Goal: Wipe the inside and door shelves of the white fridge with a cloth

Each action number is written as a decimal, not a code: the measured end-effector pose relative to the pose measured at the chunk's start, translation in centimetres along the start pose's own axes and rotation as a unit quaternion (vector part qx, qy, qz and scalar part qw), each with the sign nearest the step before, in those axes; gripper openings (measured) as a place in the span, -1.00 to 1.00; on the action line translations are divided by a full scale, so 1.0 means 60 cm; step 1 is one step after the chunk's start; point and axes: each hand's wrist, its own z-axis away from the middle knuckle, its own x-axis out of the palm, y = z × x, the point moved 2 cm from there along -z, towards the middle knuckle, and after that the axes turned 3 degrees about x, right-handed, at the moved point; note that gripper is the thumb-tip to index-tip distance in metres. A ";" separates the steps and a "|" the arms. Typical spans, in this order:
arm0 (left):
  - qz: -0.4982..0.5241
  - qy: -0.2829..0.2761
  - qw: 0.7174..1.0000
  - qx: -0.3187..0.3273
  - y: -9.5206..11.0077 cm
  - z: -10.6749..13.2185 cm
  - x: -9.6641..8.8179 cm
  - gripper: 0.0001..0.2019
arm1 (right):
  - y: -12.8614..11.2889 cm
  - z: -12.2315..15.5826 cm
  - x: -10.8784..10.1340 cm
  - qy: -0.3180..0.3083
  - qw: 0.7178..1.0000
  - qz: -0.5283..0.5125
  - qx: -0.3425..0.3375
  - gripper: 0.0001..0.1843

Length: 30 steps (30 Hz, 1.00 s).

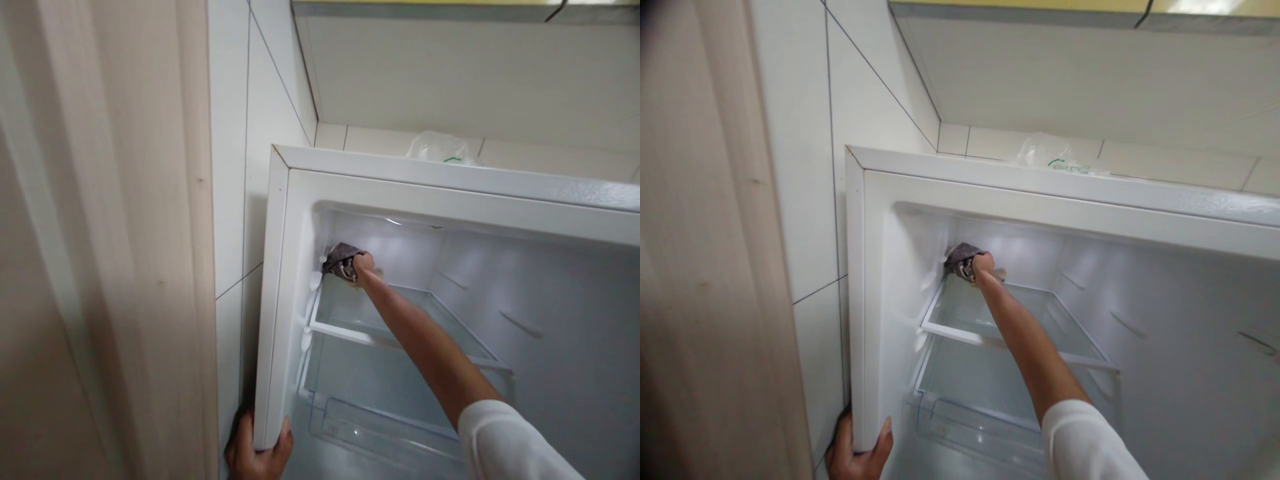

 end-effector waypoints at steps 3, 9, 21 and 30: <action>0.001 0.019 0.999 -0.031 0.002 0.006 0.006 -0.63 | -0.026 0.001 -0.019 0.050 0.997 -0.057 0.012 -0.61; 0.003 0.007 1.000 -0.009 0.006 0.000 0.005 -0.66 | -0.129 0.033 -0.038 0.093 0.977 -0.157 -0.109 -0.49; -0.008 0.028 0.999 0.025 0.026 -0.030 -0.008 -0.68 | -0.140 0.258 -0.093 0.093 0.925 -0.157 -0.334 -0.39; -0.037 0.041 0.998 0.026 0.035 -0.045 -0.012 -0.66 | -0.087 0.403 -0.158 0.118 0.790 -0.094 -0.594 -0.44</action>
